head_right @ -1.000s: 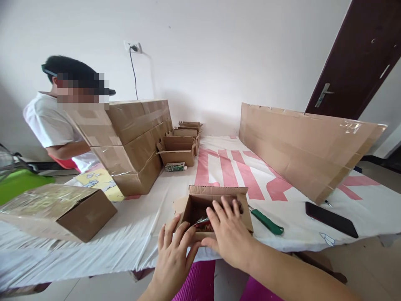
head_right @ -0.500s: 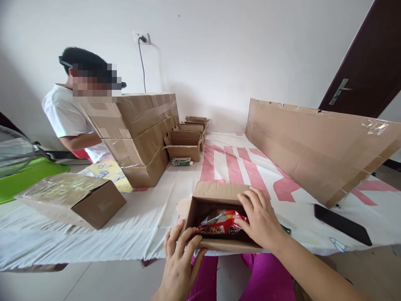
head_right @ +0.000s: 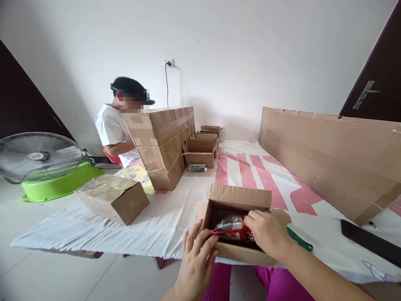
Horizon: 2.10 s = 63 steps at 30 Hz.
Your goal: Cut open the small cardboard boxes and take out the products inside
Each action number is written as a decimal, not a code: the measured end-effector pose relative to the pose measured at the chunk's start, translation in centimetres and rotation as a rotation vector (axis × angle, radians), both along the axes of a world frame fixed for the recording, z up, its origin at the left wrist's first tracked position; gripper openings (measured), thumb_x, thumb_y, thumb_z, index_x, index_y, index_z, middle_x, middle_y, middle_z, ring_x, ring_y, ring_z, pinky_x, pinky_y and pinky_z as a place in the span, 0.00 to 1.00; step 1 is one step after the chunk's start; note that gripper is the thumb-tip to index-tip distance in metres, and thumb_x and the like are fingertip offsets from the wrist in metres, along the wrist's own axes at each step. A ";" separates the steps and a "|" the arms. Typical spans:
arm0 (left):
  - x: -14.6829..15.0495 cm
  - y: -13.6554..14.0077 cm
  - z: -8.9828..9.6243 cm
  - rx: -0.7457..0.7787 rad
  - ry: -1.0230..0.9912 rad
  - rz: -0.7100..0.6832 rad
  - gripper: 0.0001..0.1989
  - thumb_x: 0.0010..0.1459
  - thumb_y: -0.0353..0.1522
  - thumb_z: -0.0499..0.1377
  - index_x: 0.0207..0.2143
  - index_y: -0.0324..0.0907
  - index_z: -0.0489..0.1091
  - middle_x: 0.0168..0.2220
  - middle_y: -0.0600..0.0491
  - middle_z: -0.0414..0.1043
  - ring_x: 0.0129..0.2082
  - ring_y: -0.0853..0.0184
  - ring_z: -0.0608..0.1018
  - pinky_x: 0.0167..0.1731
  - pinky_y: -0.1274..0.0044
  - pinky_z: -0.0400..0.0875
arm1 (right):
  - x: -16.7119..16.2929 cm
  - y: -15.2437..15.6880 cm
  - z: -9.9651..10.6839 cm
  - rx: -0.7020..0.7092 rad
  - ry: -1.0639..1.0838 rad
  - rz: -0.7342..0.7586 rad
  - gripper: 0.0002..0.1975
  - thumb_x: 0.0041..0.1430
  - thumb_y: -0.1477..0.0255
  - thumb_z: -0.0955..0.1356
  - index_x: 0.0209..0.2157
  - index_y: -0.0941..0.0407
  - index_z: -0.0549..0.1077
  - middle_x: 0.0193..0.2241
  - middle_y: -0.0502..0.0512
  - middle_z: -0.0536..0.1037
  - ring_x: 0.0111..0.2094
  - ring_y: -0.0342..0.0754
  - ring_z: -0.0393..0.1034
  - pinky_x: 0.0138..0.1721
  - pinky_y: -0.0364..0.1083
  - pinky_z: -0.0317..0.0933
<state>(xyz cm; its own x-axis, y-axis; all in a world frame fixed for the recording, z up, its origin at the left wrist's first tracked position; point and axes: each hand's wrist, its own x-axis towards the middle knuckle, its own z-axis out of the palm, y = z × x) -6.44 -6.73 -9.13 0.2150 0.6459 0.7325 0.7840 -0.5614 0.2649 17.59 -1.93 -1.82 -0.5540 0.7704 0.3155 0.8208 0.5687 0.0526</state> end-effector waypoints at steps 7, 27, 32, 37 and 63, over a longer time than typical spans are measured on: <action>-3.4 2.9 2.1 0.061 -0.001 0.111 0.11 0.61 0.24 0.52 0.40 0.44 0.70 0.56 0.43 0.62 0.64 0.49 0.58 0.55 0.52 0.66 | 2.9 -1.1 4.5 0.279 0.835 -0.209 0.09 0.64 0.63 0.63 0.36 0.51 0.73 0.31 0.52 0.78 0.30 0.48 0.73 0.31 0.45 0.67; -1.4 5.1 -1.9 -0.134 0.012 -0.210 0.32 0.52 0.23 0.58 0.60 0.46 0.61 0.61 0.41 0.64 0.60 0.55 0.70 0.53 0.63 0.73 | 4.2 -4.5 -12.3 0.243 0.629 -0.109 0.14 0.61 0.72 0.65 0.48 0.47 0.69 0.42 0.56 0.76 0.43 0.57 0.75 0.41 0.56 0.75; 1.7 5.6 -5.4 -0.458 0.110 -0.473 0.46 0.38 0.21 0.61 0.63 0.50 0.59 0.64 0.44 0.63 0.62 0.52 0.68 0.57 0.62 0.70 | 6.2 -5.1 -16.8 0.278 0.698 -0.223 0.36 0.56 0.67 0.69 0.64 0.48 0.54 0.55 0.62 0.72 0.52 0.63 0.72 0.46 0.60 0.73; 2.9 6.0 -4.2 -0.471 -0.089 -0.421 0.26 0.49 0.21 0.55 0.51 0.48 0.72 0.49 0.47 0.78 0.50 0.59 0.79 0.50 0.69 0.75 | 7.2 -4.1 -16.3 0.325 0.731 -0.158 0.18 0.60 0.68 0.66 0.52 0.48 0.70 0.47 0.58 0.78 0.48 0.60 0.75 0.45 0.57 0.73; -4.0 8.7 -0.4 -0.347 -0.511 -0.015 0.13 0.59 0.43 0.53 0.31 0.45 0.70 0.28 0.53 0.77 0.29 0.62 0.78 0.31 0.74 0.72 | -0.5 5.2 -12.1 -0.363 1.128 -0.055 0.20 0.58 0.51 0.63 0.27 0.54 0.69 0.25 0.52 0.76 0.27 0.49 0.71 0.31 0.45 0.65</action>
<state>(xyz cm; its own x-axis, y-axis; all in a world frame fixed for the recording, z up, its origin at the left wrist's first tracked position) -10.48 1.94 -9.49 -0.0966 0.8647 0.4930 0.5020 -0.3853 0.7743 17.08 3.31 -13.87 -0.0663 0.9296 0.3625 0.3239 0.3637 -0.8734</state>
